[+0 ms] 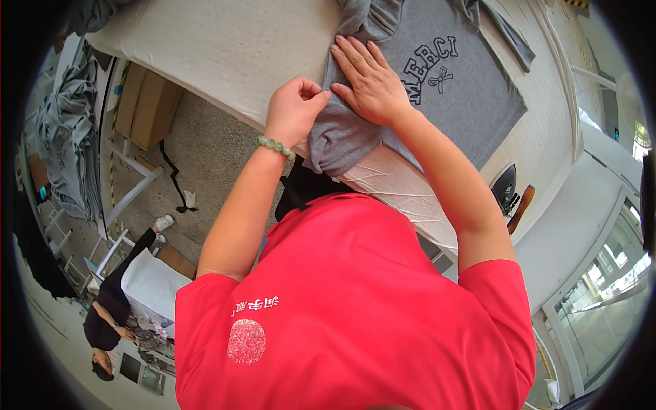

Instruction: Ironing and folding a grey t-shirt on a pressing table in a garment factory.

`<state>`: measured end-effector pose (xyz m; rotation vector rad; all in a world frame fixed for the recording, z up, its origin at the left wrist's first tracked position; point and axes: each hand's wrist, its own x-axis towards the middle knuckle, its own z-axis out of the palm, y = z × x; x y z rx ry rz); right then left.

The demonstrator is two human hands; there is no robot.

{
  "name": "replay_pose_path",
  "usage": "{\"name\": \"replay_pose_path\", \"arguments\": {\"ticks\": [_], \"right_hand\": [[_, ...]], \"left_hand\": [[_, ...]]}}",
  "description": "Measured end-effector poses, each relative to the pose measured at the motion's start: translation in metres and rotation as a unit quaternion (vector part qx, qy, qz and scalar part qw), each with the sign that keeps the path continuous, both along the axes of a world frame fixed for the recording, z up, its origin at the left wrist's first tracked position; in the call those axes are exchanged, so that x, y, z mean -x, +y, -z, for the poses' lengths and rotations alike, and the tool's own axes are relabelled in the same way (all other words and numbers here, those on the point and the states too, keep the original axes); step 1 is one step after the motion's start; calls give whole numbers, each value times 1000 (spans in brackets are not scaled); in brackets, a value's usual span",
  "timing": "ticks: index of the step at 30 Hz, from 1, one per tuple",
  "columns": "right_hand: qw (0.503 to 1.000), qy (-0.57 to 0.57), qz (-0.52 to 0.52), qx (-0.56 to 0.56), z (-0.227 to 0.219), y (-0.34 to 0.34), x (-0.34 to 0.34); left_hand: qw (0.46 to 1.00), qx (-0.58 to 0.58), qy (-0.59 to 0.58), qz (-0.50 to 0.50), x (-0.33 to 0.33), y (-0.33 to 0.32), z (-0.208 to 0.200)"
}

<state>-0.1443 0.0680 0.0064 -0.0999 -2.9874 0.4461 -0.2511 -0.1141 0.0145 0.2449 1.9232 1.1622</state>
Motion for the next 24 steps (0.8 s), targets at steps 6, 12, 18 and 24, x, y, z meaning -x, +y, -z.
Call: {"name": "replay_pose_path", "arguments": {"ticks": [6, 12, 18, 24], "right_hand": [[999, -14, -4, -36, 1, 2, 1], [1000, -6, 25, -10, 3, -12, 0], [999, -17, 34, -27, 8, -13, -5], [999, -15, 34, -18, 8, -12, -9]], "left_hand": [[979, -143, -60, -132, -21, 2, 10], [943, 20, 332, 12, -28, 1, 1], [974, 117, -190, 34, -88, -73, -27], [988, 75, 131, -12, -58, -84, -47]]}}
